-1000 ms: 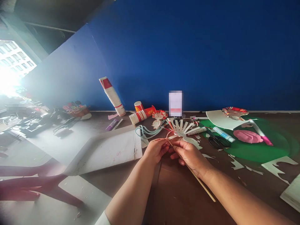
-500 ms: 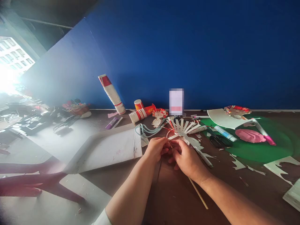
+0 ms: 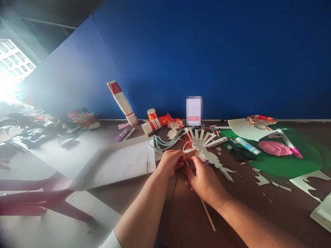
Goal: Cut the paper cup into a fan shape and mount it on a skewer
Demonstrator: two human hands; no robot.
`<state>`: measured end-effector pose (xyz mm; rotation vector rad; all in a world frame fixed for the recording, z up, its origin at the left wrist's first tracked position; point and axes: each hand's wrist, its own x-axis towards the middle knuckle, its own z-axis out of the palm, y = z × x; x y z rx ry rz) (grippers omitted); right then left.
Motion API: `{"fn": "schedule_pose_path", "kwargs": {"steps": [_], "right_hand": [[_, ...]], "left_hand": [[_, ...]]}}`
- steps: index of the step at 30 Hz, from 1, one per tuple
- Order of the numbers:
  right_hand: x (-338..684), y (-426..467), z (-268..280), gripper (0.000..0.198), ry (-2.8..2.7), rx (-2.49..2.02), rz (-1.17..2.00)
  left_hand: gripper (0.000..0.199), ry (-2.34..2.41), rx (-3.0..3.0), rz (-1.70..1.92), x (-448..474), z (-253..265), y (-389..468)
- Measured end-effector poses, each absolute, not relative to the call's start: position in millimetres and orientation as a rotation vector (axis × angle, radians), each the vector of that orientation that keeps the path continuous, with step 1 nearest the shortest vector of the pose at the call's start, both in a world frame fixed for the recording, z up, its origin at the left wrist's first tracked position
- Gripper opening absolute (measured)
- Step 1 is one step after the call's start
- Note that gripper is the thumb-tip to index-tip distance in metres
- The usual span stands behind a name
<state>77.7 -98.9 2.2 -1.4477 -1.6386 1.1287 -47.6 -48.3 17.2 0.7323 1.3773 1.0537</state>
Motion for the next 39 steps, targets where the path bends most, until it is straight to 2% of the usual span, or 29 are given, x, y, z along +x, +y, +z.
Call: {"fn": "schedule_pose_path", "kwargs": {"steps": [5, 9, 12, 14, 18, 22, 27, 31, 33, 37, 39], "right_hand": [[79, -100, 1, 0.029, -1.729, -1.406, 1.089], [90, -101, 8, 0.030, -1.926, -1.430, 0.681], [108, -95, 20, 0.038, -1.793, -1.473, 0.543], [123, -86, 28, 0.036, -1.604, -1.520, 0.547], [151, -63, 29, 0.026, -1.222, -1.628, 0.696], [160, -55, 25, 0.023, -1.012, -1.629, 0.904], [135, -80, 30, 0.027, -1.254, -1.468, 0.906], [102, -105, 21, 0.041, -1.583, -1.405, 1.374], [93, -108, 14, 0.042, -1.492, -1.347, 1.451], [91, -104, 9, 0.038, -1.301, -1.404, 1.323], [92, -104, 12, 0.035, -1.229, -1.317, 1.450]], "left_hand": [[0.017, 1.409, 0.804, 1.038, -51, 15, -47], [0.015, 1.437, 0.812, 1.047, -54, 10, -43], [0.016, 1.442, 0.811, 1.047, -55, 10, -42], [0.016, 1.443, 0.802, 1.044, -55, 11, -41], [0.014, 1.438, 0.748, 1.050, -57, 17, -42], [0.014, 1.403, 0.671, 1.051, -59, 20, -43], [0.015, 1.391, 0.659, 1.056, -58, 18, -41], [0.013, 1.378, 0.669, 1.085, -59, 16, -41], [0.013, 1.387, 0.662, 1.100, -60, 17, -41], [0.012, 1.378, 0.630, 1.128, -63, 21, -42], [0.012, 1.362, 0.623, 1.146, -64, 23, -42]]}}
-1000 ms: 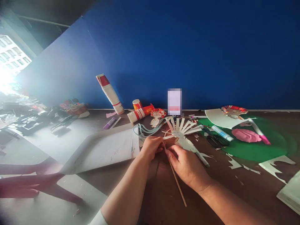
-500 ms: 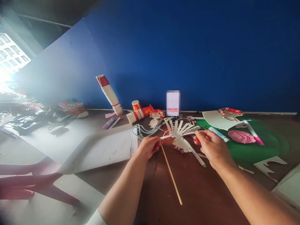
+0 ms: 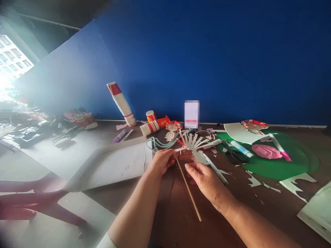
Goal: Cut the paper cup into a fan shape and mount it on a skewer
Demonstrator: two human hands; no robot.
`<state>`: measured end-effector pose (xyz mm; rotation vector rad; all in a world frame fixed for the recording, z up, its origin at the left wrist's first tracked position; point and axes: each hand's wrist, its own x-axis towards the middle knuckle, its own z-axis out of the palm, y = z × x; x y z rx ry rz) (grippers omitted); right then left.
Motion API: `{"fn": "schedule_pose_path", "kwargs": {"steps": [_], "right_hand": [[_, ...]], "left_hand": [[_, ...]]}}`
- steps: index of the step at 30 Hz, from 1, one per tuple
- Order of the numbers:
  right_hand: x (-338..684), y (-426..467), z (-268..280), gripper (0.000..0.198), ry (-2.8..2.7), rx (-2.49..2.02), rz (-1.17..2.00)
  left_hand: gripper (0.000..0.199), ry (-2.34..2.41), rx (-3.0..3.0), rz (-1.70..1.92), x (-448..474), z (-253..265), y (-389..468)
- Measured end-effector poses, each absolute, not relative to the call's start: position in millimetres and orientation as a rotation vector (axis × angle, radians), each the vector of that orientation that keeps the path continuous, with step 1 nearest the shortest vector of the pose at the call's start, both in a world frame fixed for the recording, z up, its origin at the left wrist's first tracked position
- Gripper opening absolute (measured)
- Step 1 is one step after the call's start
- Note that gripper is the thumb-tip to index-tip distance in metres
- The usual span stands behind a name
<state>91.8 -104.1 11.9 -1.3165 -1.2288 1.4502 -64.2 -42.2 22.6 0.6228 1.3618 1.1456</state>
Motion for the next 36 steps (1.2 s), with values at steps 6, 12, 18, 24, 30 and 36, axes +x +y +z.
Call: {"fn": "schedule_pose_path", "kwargs": {"steps": [6, 12, 18, 24, 30, 36], "right_hand": [[85, -111, 14, 0.031, -0.743, -0.874, 1.997], [74, -92, 12, 0.028, -0.435, -0.701, 1.973], [59, -66, 8, 0.028, -0.412, -0.555, 1.857], [62, -53, 6, 0.032, -0.253, -0.694, 1.717], [63, -51, 4, 0.019, -0.352, -0.697, 1.586], [63, -52, 1, 0.015, -0.395, -0.692, 1.531]], "left_hand": [[0.018, 1.228, 0.507, 1.190, -65, 31, -45], [0.020, 1.084, 0.475, 1.137, -60, 33, -50], [0.017, 1.091, 0.528, 1.108, -56, 30, -52], [0.013, 1.187, 0.585, 1.093, -53, 27, -52], [0.011, 1.220, 0.613, 1.091, -52, 28, -54], [0.013, 1.253, 0.627, 1.083, -50, 24, -51]]}}
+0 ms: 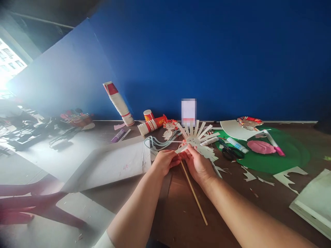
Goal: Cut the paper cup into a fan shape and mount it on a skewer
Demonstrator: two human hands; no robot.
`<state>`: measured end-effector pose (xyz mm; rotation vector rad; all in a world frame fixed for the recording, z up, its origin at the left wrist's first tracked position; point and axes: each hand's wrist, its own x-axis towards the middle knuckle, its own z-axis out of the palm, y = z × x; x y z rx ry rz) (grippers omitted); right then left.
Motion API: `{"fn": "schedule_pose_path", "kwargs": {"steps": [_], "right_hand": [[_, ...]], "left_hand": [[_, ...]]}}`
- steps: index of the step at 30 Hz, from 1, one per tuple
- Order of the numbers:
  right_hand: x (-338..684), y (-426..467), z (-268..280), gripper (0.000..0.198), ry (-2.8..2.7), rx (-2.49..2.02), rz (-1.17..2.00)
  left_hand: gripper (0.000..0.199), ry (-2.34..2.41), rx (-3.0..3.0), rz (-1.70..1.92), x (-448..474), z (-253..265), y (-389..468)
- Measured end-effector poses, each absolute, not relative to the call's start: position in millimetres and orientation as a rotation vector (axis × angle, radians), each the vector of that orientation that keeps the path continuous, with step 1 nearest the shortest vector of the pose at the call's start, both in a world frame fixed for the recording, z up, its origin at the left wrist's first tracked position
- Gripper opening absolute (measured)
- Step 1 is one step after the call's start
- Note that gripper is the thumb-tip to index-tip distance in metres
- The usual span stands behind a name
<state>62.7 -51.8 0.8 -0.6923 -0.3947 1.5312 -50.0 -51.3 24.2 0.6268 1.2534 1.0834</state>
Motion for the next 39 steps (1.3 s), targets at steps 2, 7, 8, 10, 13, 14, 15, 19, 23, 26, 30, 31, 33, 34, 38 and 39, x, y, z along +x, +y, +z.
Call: {"fn": "schedule_pose_path", "kwargs": {"steps": [2, 7, 8, 10, 13, 14, 15, 19, 23, 26, 30, 31, 33, 34, 38, 39], "right_hand": [[62, -53, 0, 0.020, -0.428, -0.681, 1.537], [62, -56, 0, 0.033, -0.495, -0.670, 1.600], [63, -57, 0, 0.036, -0.516, -0.665, 1.606], [63, -57, 1, 0.040, -0.556, -0.663, 1.610], [65, -58, 1, 0.038, -0.587, -0.708, 1.610], [65, -58, 1, 0.037, -0.594, -0.722, 1.612], [65, -58, 1, 0.035, -0.600, -0.731, 1.615], [65, -61, 0, 0.034, -0.613, -0.706, 1.626], [65, -61, -1, 0.033, -0.605, -0.719, 1.628], [66, -59, -3, 0.031, -0.589, -0.743, 1.631], [67, -57, -6, 0.033, -0.566, -0.735, 1.645], [67, -57, -7, 0.033, -0.558, -0.735, 1.646], [67, -56, -7, 0.032, -0.546, -0.737, 1.650], [68, -56, -8, 0.032, -0.545, -0.735, 1.655], [68, -56, -8, 0.034, -0.542, -0.719, 1.677], [68, -55, -8, 0.034, -0.538, -0.717, 1.678]], "left_hand": [[0.014, 1.262, 0.616, 1.090, -49, 22, -50], [0.013, 1.232, 0.587, 1.107, -49, 20, -49], [0.013, 1.233, 0.581, 1.107, -48, 20, -49], [0.013, 1.256, 0.564, 1.101, -47, 20, -48], [0.012, 1.263, 0.568, 1.089, -46, 20, -48], [0.012, 1.261, 0.575, 1.086, -46, 20, -48], [0.012, 1.261, 0.582, 1.085, -45, 19, -48], [0.012, 1.274, 0.590, 1.096, -45, 19, -49], [0.011, 1.264, 0.606, 1.089, -45, 18, -48], [0.013, 1.270, 0.607, 1.092, -44, 17, -47], [0.015, 1.287, 0.617, 1.097, -43, 15, -46], [0.015, 1.289, 0.622, 1.094, -43, 14, -46], [0.016, 1.294, 0.626, 1.088, -43, 14, -46], [0.016, 1.295, 0.626, 1.086, -43, 13, -46], [0.018, 1.282, 0.626, 1.075, -43, 13, -46], [0.020, 1.277, 0.627, 1.070, -43, 13, -46]]}}
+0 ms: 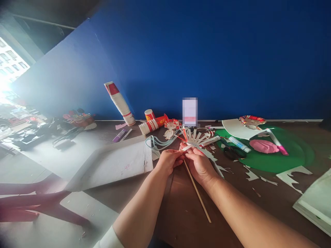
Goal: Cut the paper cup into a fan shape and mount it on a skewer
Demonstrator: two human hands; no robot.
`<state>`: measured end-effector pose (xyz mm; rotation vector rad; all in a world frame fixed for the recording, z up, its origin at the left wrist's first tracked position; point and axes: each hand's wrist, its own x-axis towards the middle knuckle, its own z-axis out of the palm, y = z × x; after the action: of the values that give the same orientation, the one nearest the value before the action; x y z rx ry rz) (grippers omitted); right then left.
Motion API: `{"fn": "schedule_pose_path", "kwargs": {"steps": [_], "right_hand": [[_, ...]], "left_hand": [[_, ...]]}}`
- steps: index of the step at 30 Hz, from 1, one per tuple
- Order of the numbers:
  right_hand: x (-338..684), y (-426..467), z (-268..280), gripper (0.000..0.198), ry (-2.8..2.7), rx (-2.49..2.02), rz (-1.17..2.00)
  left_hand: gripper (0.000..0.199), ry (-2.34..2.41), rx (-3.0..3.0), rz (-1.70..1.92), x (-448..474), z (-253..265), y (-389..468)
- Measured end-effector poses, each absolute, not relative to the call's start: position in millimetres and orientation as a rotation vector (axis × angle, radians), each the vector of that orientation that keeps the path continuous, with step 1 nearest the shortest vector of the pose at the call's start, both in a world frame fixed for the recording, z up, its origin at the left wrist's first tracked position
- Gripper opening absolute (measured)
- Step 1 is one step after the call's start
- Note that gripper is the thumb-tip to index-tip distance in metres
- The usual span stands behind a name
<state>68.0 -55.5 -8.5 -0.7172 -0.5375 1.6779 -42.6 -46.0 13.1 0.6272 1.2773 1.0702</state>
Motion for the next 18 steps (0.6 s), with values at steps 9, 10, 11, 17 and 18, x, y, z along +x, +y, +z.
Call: {"fn": "schedule_pose_path", "kwargs": {"steps": [9, 10, 11, 17, 18], "right_hand": [[68.2, -56.4, -5.0, 0.030, -0.541, -0.719, 1.666], [68.5, -56.6, -4.4, 0.030, -0.542, -0.720, 1.668], [68.8, -56.7, -4.0, 0.029, -0.544, -0.721, 1.667], [70.6, -57.0, -3.5, 0.027, -0.561, -0.724, 1.638], [70.5, -56.9, -3.6, 0.028, -0.562, -0.728, 1.631]], "left_hand": [[0.022, 1.266, 0.626, 1.081, -40.8, 13.8, -46.7], [0.023, 1.270, 0.620, 1.086, -40.6, 13.7, -46.7], [0.023, 1.272, 0.615, 1.091, -40.5, 13.7, -46.8], [0.020, 1.264, 0.590, 1.105, -39.8, 13.1, -45.8], [0.019, 1.261, 0.589, 1.103, -39.7, 13.0, -45.6]]}}
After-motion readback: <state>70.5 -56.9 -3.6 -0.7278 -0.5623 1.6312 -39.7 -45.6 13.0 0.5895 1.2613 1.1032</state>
